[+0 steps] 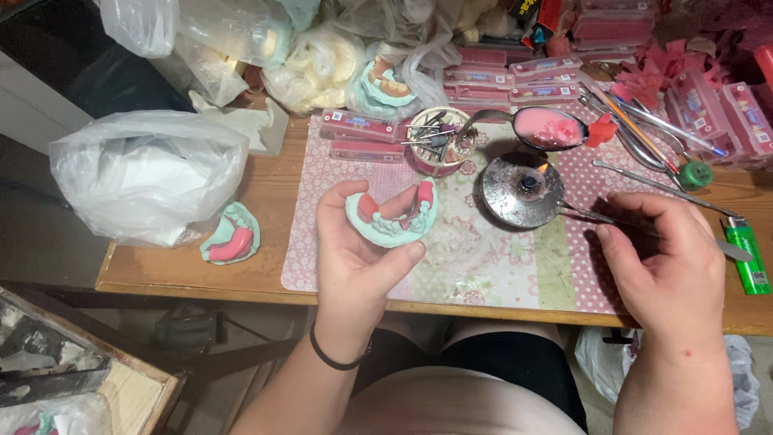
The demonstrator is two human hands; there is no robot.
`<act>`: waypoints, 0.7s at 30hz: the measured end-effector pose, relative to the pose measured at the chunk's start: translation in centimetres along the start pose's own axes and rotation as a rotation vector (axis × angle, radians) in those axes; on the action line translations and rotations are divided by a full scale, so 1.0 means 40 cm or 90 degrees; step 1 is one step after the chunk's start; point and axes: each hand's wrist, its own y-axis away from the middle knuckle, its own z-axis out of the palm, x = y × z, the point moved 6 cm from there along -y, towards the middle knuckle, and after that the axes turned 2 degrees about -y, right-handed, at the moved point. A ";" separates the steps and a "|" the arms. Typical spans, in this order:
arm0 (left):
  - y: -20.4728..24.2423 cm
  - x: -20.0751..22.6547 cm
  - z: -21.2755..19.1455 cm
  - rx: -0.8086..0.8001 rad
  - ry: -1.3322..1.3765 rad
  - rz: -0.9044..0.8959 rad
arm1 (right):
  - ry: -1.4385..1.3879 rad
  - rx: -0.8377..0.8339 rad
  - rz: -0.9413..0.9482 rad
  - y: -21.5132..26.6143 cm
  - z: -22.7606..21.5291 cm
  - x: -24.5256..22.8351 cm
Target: The person applies a liquid to a dental cast, then uses a heated metal tool to melt and shape pink wax onto the cast. They repeatedly heat the tool and smooth the wax to form a denture base.
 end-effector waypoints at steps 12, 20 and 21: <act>-0.003 0.000 0.004 -0.009 0.011 0.021 | -0.008 0.005 0.005 -0.004 -0.007 -0.021; -0.001 0.002 0.013 0.008 -0.043 0.021 | -0.016 0.017 -0.035 -0.022 -0.020 -0.035; 0.000 0.006 0.012 0.018 -0.043 0.029 | -0.026 0.019 -0.047 -0.024 -0.020 -0.039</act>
